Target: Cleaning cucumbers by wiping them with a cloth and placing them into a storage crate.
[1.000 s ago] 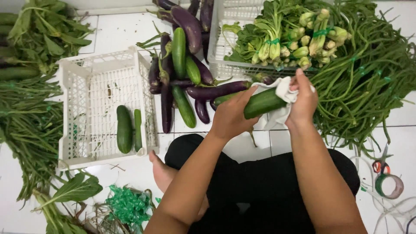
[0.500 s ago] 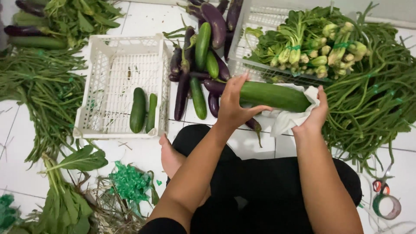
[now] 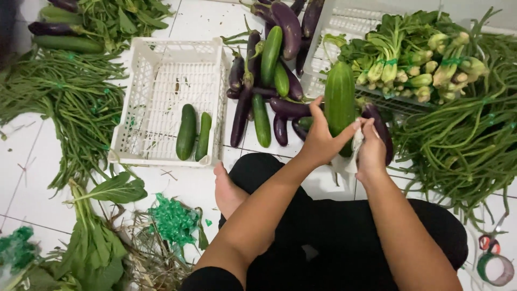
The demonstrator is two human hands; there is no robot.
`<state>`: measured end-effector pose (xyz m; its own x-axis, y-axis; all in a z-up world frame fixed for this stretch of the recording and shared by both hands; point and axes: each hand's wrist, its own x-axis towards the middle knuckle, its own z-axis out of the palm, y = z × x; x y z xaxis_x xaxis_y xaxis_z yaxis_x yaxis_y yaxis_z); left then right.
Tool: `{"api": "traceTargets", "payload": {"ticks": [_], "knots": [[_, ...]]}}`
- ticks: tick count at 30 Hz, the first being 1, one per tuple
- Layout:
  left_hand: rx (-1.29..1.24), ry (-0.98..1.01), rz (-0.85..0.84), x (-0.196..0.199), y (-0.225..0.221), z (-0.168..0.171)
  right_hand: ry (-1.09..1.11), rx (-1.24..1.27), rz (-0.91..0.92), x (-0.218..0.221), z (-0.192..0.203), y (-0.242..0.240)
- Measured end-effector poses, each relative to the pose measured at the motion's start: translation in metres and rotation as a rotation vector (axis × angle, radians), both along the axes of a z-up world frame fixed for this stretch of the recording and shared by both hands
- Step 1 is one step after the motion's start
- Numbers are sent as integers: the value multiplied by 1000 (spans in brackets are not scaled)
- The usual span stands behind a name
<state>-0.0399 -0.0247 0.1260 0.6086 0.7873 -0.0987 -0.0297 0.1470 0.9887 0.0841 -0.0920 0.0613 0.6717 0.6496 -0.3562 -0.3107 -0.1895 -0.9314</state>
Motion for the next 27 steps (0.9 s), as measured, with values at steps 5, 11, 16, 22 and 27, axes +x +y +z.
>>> {"api": "traceTargets", "payload": {"ticks": [5,11,16,22,27], "knots": [[86,-246,111,3,11,-36,26,-138,61,1,18,8],[18,-365,266,-1,27,-35,-371,-603,217,44,-2,-2],[-33,-346,160,-6,37,-35,-36,-488,27,-26,89,26],[385,79,-46,-2,28,-35,161,385,32,-6,-23,11],[729,292,-335,0,24,-29,143,527,-238,47,-49,4]]}}
